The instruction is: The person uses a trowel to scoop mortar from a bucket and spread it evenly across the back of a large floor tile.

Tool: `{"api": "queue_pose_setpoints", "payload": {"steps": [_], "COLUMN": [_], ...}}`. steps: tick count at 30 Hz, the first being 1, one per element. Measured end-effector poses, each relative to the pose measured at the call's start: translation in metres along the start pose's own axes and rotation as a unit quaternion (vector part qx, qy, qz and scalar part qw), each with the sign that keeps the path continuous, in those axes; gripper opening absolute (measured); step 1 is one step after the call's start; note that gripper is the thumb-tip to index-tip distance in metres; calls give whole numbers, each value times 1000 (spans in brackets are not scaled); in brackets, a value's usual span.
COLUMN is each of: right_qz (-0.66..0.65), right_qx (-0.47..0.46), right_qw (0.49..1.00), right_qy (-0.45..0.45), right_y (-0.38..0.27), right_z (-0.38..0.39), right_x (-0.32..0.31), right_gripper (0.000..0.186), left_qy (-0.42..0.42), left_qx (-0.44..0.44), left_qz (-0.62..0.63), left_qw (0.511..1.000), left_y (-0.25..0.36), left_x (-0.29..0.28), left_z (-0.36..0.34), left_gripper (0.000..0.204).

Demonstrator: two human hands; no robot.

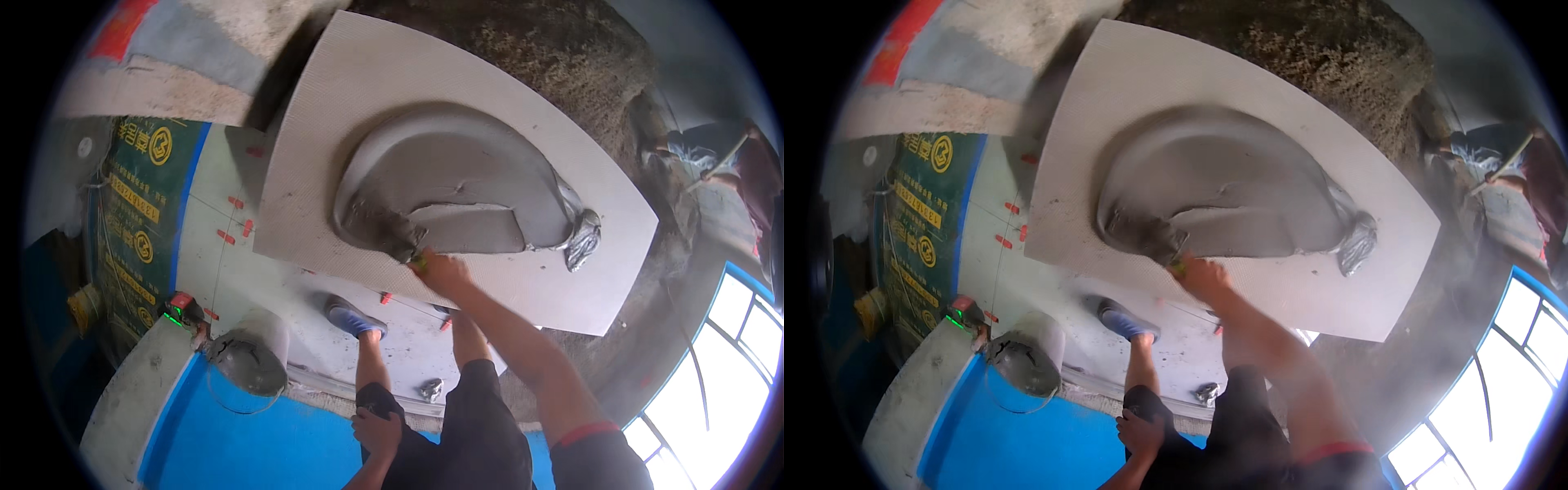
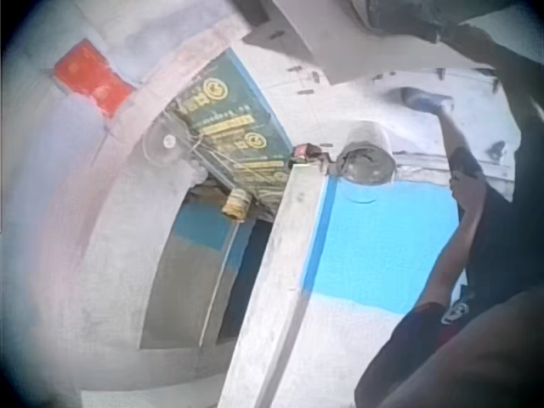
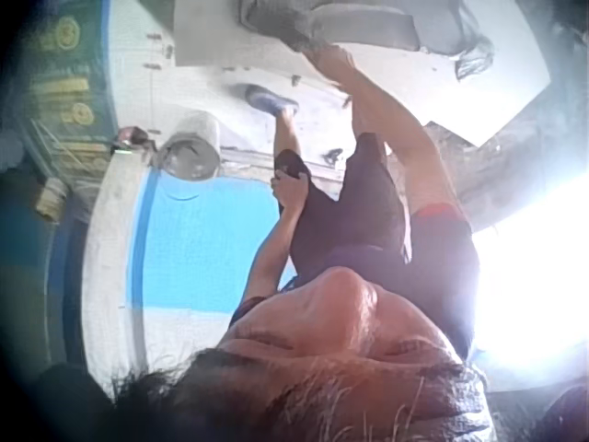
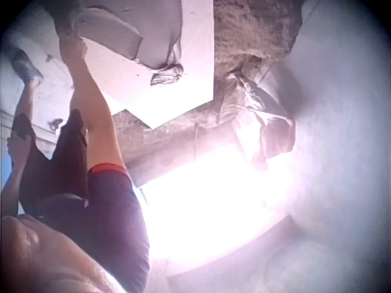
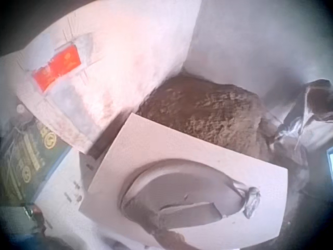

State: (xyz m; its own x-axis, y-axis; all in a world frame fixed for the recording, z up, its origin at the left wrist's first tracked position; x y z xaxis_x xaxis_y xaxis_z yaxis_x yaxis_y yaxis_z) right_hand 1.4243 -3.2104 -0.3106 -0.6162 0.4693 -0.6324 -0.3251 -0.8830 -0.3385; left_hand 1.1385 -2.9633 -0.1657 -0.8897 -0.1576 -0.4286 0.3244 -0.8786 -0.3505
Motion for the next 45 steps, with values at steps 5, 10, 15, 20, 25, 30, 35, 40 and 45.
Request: {"api": "queue_pose_setpoints", "payload": {"steps": [5,10,15,20,25,30,35,40,45], "right_qz": [30,5,-680,-782,-487,-216,121,105,32], "right_qx": [117,161,308,175,119,1,-148,-63,15], "right_qw": [992,940,605,594,863,967,978,991,984], "right_qy": [47,301,277,65,-52,-138,-89,58,172], "right_y": [97,296,309,90,-36,-56,-67,-92,-48], "right_z": [-11,35,-9,-111,-117,-52,-79,-159,-183], "right_x": [-90,-125,-82,-64,-45,11,-49,-120,-172], "right_gripper": [55,43,45,53,53,50,48,52,52], "left_qy": [-4,-21,4,10,0,-9,-22,-31,-24], "left_qx": [-25,-17,-23,-47,-41,-45,-52,-56,-61], "left_qz": [-13,1,6,27,29,52,70,57,49], "left_qw": [1000,1000,1000,998,999,998,996,996,997], "left_y": [-2,9,6,-5,5,2,6,13,16], "left_x": [-2,-2,13,28,27,24,16,23,35], "left_z": [0,0,4,6,7,3,2,5,5], "left_gripper": [69,70,68,66,70,73,73,75,74]}}
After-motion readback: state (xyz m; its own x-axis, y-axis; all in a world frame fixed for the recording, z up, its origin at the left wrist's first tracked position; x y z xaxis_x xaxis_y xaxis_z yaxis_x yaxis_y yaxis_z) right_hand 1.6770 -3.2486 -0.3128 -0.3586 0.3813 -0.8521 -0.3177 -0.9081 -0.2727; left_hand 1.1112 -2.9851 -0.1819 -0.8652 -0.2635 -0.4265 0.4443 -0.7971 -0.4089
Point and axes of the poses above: each hand's wrist, its own z-axis away from the middle knuckle, its own x-axis out of the palm, y = z × x, the point moved 8 cm from there along -z, towards the middle knuckle, and after that the axes turned 8 degrees about -z, right-handed, at the moved point
